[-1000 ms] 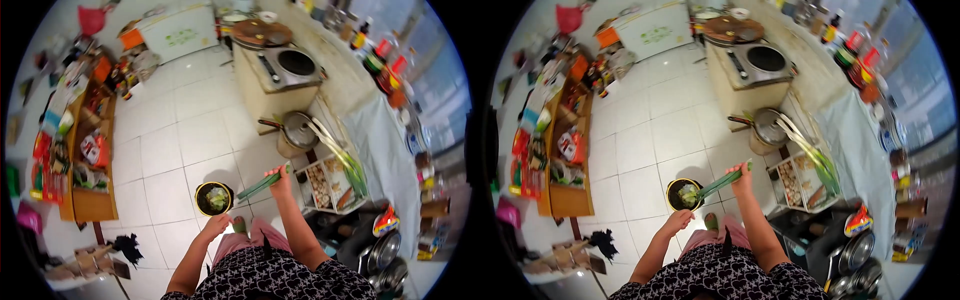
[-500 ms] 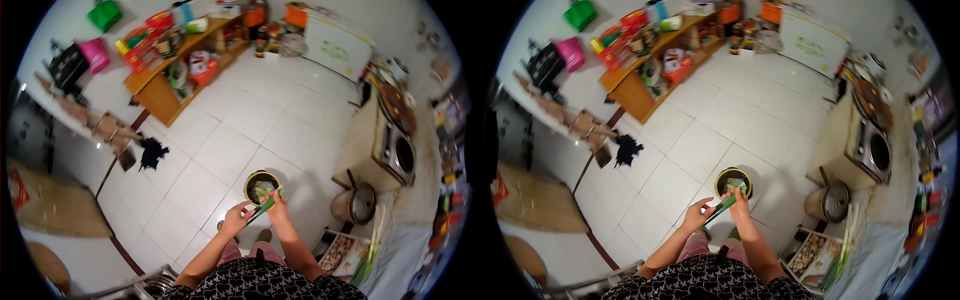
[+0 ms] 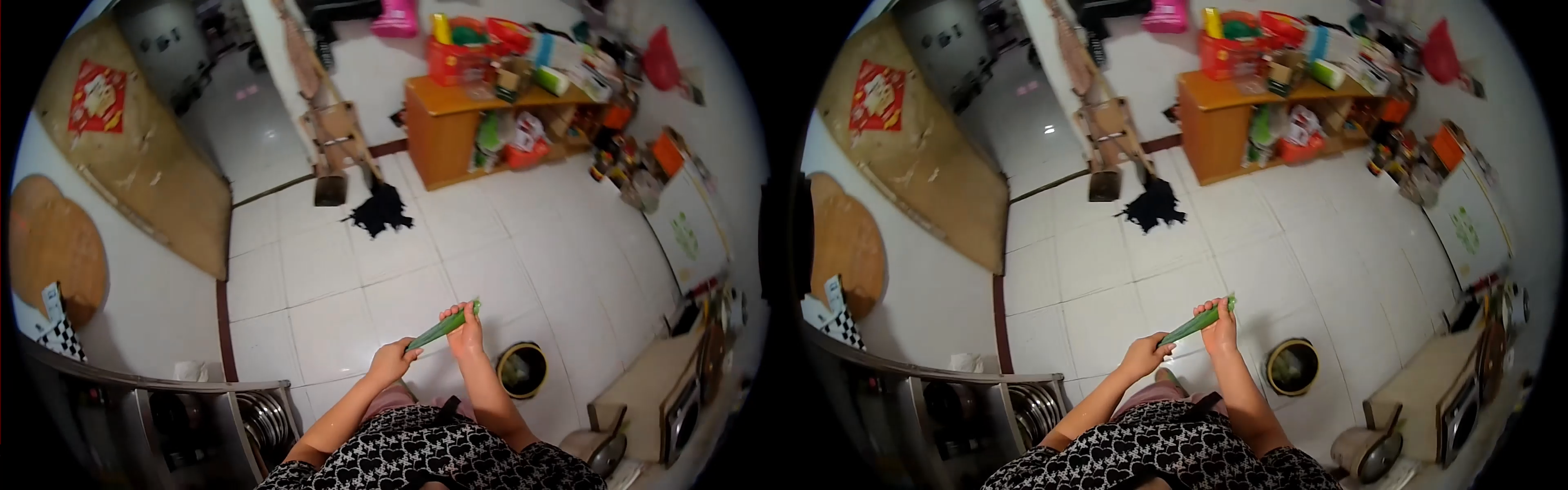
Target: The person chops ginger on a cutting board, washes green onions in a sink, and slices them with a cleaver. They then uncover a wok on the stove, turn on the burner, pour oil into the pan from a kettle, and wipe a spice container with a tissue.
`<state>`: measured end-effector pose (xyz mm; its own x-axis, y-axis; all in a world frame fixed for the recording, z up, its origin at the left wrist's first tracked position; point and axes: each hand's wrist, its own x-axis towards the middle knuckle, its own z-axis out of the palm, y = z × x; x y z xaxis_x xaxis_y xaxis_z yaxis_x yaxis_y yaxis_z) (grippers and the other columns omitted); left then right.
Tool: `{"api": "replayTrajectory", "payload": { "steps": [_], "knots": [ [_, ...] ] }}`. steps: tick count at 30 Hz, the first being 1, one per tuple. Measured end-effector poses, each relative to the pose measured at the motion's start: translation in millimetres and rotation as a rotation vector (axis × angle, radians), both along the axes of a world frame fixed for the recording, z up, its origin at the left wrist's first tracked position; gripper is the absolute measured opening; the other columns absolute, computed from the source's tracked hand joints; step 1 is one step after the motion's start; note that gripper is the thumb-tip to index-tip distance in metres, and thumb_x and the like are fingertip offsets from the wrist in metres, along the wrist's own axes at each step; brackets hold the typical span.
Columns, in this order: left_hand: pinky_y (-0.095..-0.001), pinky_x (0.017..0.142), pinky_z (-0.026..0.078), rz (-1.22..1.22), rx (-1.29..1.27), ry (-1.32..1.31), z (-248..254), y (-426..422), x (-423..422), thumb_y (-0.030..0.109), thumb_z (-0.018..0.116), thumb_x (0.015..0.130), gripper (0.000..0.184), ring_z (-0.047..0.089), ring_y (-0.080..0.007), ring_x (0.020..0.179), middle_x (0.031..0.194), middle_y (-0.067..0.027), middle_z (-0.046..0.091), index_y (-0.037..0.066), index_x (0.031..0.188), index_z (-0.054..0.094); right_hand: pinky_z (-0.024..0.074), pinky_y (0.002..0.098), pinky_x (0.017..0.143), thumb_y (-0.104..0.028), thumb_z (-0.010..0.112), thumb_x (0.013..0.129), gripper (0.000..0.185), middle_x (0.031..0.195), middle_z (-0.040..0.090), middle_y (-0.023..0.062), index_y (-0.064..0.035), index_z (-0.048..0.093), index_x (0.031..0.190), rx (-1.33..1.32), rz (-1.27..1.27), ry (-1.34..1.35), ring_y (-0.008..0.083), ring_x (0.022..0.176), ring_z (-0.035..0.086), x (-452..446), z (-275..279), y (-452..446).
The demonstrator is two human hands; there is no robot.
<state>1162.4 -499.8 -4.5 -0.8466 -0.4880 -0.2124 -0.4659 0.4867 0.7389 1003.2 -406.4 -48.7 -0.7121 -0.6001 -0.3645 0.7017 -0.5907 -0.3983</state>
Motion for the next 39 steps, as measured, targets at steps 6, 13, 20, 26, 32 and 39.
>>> {"api": "replayTrajectory", "payload": {
  "steps": [6, 13, 20, 26, 32, 39],
  "knots": [
    [-0.0302, 0.056, 0.047, 0.334, 0.369, -0.064, 26, -153, 47, 0.022, 0.054, 0.092, 0.022, 0.056, -0.0140, 0.056, 0.065, -0.0048, 0.063, 0.004, 0.095, 0.066, 0.0476, 0.0436, 0.086, -0.032, 0.048, 0.095, 0.025, 0.089, 0.053, 0.0072, -0.0076, 0.046, 0.099, -0.053, 0.305, 0.074, 0.0247, 0.087, 0.055, 42, 34, -174],
    [-0.0363, 0.065, 0.047, 0.266, 0.203, 0.037, 11, -293, 18, 0.042, 0.064, 0.082, 0.060, 0.060, -0.0267, 0.073, 0.087, -0.0168, 0.064, 0.004, 0.126, 0.049, 0.0481, 0.0422, 0.087, -0.026, 0.045, 0.098, 0.022, 0.086, 0.057, 0.0088, -0.0050, 0.051, 0.097, 0.125, 0.739, 0.336, 0.0258, 0.101, 0.057, 28, 37, -335],
    [-0.0388, 0.065, 0.048, 0.457, 0.189, 0.085, 13, -477, -26, 0.037, 0.057, 0.087, 0.041, 0.064, -0.0304, 0.074, 0.082, -0.0165, 0.065, -0.002, 0.103, 0.055, 0.0496, 0.0302, 0.071, -0.030, 0.042, 0.099, 0.034, 0.077, 0.057, 0.0051, -0.0037, 0.060, 0.108, 0.193, 0.972, 0.639, 0.0162, 0.086, 0.060, 4, 50, -538],
    [-0.0266, 0.058, 0.047, 0.722, 0.530, 0.344, 25, -612, -19, 0.021, 0.046, 0.097, 0.023, 0.056, -0.0128, 0.059, 0.070, -0.0044, 0.059, 0.001, 0.090, 0.053, 0.0413, 0.0218, 0.044, -0.031, 0.042, 0.098, 0.036, 0.062, 0.049, 0.0001, -0.0044, 0.059, 0.114, 0.042, 1.365, 0.756, 0.0096, 0.049, 0.051, -3, 83, -706],
    [-0.0249, 0.056, 0.045, 0.799, 0.860, 0.618, 20, -767, 20, 0.036, 0.045, 0.097, 0.032, 0.051, -0.0119, 0.060, 0.072, -0.0023, 0.055, 0.007, 0.088, 0.053, 0.0460, 0.0243, 0.041, -0.037, 0.040, 0.097, 0.040, 0.113, 0.061, 0.0151, -0.0013, 0.048, 0.115, 0.001, 1.402, 0.650, 0.0132, 0.052, 0.056, 39, 63, -870],
    [-0.0262, 0.062, 0.046, 0.492, 0.938, 0.535, 53, -977, 50, 0.030, 0.048, 0.095, 0.024, 0.053, -0.0120, 0.068, 0.078, -0.0023, 0.053, 0.007, 0.092, 0.051, 0.0439, 0.0262, 0.039, -0.040, 0.038, 0.098, 0.039, 0.106, 0.063, 0.0113, -0.0044, 0.050, 0.107, 0.105, 1.267, 0.559, 0.0153, 0.055, 0.057, 65, 81, -1055]
  ]
}}
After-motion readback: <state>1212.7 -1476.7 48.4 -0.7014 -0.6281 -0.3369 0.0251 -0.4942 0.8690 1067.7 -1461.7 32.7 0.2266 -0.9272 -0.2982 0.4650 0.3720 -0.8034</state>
